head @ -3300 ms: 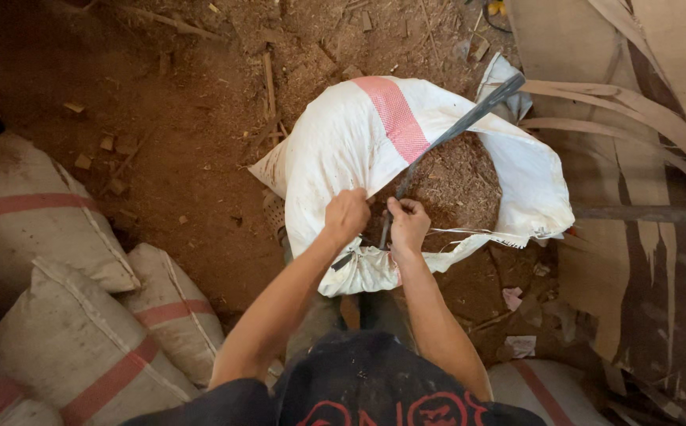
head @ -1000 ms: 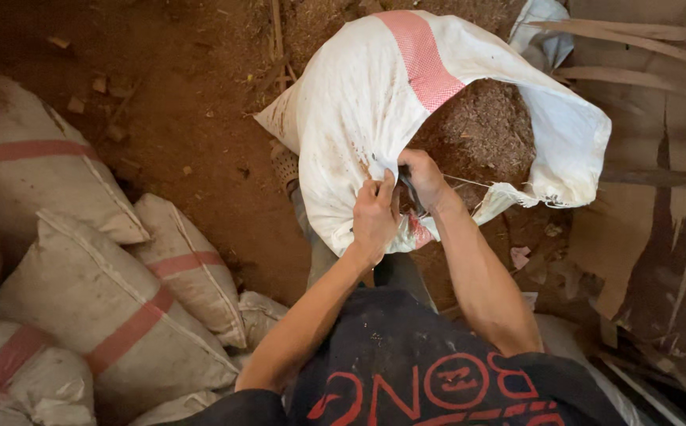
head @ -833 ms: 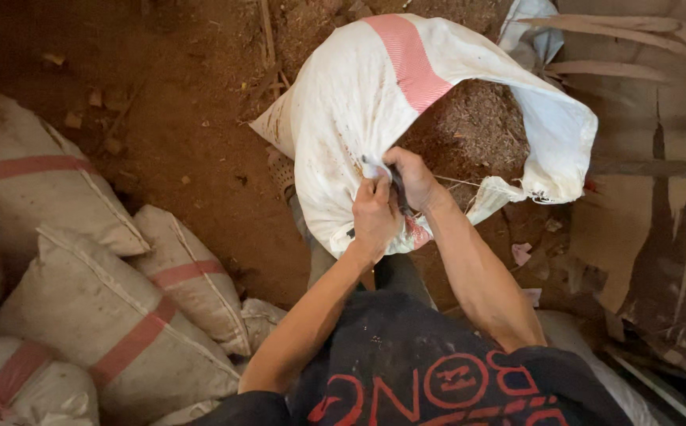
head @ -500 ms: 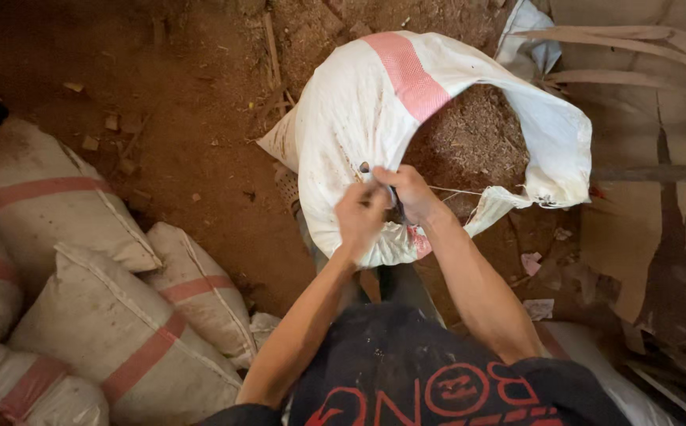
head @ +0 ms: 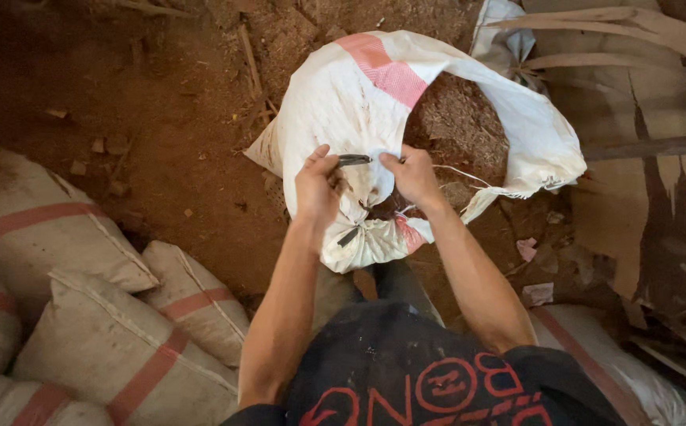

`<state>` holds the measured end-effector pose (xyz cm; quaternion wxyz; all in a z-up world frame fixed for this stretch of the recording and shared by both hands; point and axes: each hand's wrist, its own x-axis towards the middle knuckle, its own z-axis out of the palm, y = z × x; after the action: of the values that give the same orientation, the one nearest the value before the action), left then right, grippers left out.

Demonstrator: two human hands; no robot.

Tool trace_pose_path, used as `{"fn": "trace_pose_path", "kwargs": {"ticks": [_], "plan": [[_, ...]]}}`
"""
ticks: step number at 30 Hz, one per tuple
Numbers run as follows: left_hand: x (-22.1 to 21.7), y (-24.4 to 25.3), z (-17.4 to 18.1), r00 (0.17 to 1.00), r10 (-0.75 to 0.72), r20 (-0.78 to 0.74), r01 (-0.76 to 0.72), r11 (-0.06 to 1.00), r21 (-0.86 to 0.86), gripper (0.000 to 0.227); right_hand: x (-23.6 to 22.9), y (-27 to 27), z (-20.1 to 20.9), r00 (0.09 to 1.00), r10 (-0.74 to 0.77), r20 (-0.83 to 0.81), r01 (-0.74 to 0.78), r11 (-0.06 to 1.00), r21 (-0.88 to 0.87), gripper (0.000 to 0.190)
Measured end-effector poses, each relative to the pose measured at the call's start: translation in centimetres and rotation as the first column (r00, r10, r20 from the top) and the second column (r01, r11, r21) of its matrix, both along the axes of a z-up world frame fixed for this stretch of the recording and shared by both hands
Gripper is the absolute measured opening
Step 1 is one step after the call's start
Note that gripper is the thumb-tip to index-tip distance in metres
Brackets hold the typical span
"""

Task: The person uses a shovel to scoop wood shavings from a pile on the floor and transfers them into a white sack. After filling the sack, the person ties the top closed using a black strap.

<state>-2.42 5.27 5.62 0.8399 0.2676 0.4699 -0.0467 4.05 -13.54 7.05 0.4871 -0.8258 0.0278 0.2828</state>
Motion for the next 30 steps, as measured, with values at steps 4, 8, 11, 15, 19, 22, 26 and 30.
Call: {"fn": "trace_pose_path", "kwargs": {"ticks": [4, 8, 11, 15, 19, 22, 26, 30], "plan": [[-0.1, 1.7, 0.8, 0.986, -0.024, 0.167, 0.075, 0.949, -0.305, 0.05, 0.4, -0.8, 0.5, 0.999, 0.011, -0.041, -0.014, 0.996, -0.088, 0.029], [2.1, 1.4, 3.5, 0.977, -0.029, 0.21, 0.053, 0.993, -0.108, 0.056, -0.9, -1.0, -0.2, 0.998, 0.0, 0.063, 0.001, 1.0, -0.023, 0.031], [3.8, 2.8, 6.4, 0.981, 0.03, 0.19, 0.009, 0.98, -0.199, 0.057, -1.9, -1.3, -0.8, 0.998, -0.061, 0.018, 0.062, 0.996, -0.06, 0.032], [4.7, 5.7, 10.4, 0.896, -0.363, 0.256, 0.242, 0.882, 0.404, 0.053, -2.5, -1.7, -1.6, 0.996, -0.062, 0.06, 0.063, 0.997, -0.031, 0.031], [6.4, 8.7, 14.3, 0.79, -0.178, 0.587, -0.311, 0.709, 0.633, 0.014, -2.8, -1.2, -0.6, 0.993, -0.104, 0.058, 0.113, 0.975, -0.19, 0.033], [8.4, 9.5, 17.1, 0.772, -0.138, 0.621, -0.338, 0.738, 0.584, 0.016, -3.5, 0.1, 1.9, 0.809, 0.102, 0.579, 0.183, 0.892, -0.413, 0.038], [10.5, 5.1, 20.4, 0.686, -0.276, 0.673, -0.189, 0.826, 0.531, 0.027, -5.2, 2.7, 5.4, 0.722, 0.204, 0.661, -0.013, 0.959, -0.282, 0.045], [10.7, 0.2, 22.0, 0.729, -0.401, 0.554, 0.094, 0.861, 0.499, 0.033, -5.2, 4.2, 5.3, 0.839, 0.085, 0.538, -0.083, 0.996, -0.028, 0.038]]}}
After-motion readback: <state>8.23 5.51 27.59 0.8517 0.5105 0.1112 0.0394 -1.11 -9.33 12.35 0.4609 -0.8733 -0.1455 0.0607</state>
